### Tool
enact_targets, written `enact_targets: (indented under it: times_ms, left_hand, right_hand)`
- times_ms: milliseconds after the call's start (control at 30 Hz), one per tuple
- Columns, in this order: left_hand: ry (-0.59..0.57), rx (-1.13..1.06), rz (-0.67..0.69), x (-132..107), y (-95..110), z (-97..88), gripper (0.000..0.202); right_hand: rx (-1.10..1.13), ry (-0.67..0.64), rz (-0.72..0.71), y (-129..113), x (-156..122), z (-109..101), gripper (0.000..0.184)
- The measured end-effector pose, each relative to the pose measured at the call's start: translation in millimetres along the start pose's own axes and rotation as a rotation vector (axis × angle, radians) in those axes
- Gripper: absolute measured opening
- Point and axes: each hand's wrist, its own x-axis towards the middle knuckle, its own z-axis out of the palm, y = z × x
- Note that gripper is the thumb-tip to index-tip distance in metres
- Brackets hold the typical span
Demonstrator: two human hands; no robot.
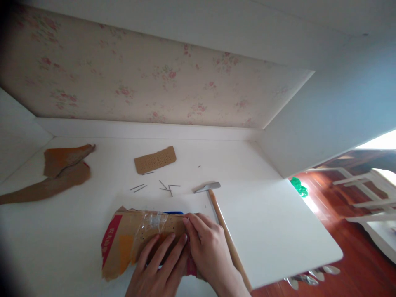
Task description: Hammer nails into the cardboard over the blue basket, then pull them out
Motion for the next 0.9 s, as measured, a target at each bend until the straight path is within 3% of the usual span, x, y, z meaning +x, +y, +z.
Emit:
enact_targets:
  times_ms: [667, 900]
  left_hand:
    - [0.001, -0.013, -0.008, -1.6, -0.1, 3.6, 0.032]
    - [0.002, -0.011, 0.005, 0.0, -0.9, -1.8, 0.031]
  right_hand:
    - [-0.092, -0.002, -0.097, 2.9, 1.7, 4.0, 0.025]
    - [-0.039, 0.051, -0.049, 6.0, -3.4, 0.5, 0.02]
